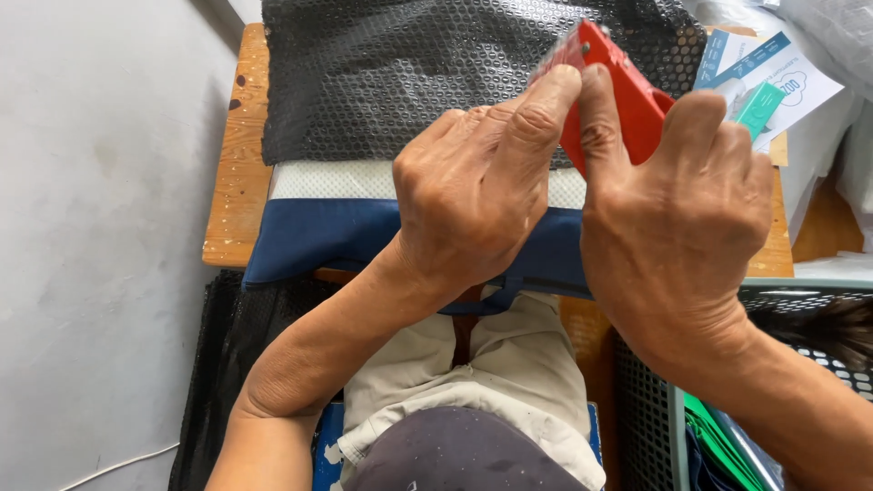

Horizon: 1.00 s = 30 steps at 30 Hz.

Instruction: Wrapping a pillow in black bubble wrap and securing it with tape for shipping

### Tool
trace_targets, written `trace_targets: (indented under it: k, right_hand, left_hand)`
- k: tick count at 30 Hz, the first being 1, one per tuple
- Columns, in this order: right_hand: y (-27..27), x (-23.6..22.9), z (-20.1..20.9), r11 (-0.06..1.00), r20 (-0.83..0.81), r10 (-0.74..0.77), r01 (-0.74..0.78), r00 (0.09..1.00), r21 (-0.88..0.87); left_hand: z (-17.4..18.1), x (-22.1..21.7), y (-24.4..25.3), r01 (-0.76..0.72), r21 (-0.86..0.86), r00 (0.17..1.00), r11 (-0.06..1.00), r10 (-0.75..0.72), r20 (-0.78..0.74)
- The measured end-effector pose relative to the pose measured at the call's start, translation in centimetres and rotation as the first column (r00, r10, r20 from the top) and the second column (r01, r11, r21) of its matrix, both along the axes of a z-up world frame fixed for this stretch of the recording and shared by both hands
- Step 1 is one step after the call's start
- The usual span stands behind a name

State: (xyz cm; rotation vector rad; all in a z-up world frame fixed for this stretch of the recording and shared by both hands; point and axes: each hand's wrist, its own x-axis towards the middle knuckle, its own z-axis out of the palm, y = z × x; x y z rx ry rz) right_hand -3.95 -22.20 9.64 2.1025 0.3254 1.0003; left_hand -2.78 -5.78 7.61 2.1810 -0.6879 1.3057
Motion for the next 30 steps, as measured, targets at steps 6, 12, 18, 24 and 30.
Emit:
trace_targets:
  k: [6, 12, 18, 24, 30]
  right_hand:
    - [-2.1, 2.6, 1.6, 0.980, -0.029, 0.167, -0.163, 0.986, 0.111]
    - [-9.2, 8.1, -3.6, 0.995, 0.018, 0.068, -0.069, 0.998, 0.071]
    - [-17.8, 5.8, -10.0, 0.716, -0.186, 0.320, -0.109, 0.929, 0.689]
    - [-25.8, 5.4, -21.2, -0.527, -0.111, 0.301, 0.263, 0.947, 0.808]
    - [-27.6, 6.4, -27.1, -0.632, -0.251, 0.266, 0.365, 0.931, 0.684]
  left_hand:
    - [2.0, -0.6, -0.2, 0.048, -0.052, 0.997, 0.998, -0.044, 0.070]
    - [6.3, -5.1, 1.6, 0.138, -0.042, 0.961, 0.989, -0.144, -0.235]
    - [-0.4, -0.8, 5.2, 0.112, -0.393, 0.936, 0.913, -0.230, -0.267]
    - [-3.4, -0.6, 5.3, 0.103, -0.630, 0.790, 0.769, -0.448, -0.418]
    - [-5.7, 0.4, 3.6, 0.063, -0.789, 0.603, 0.611, -0.654, -0.457]
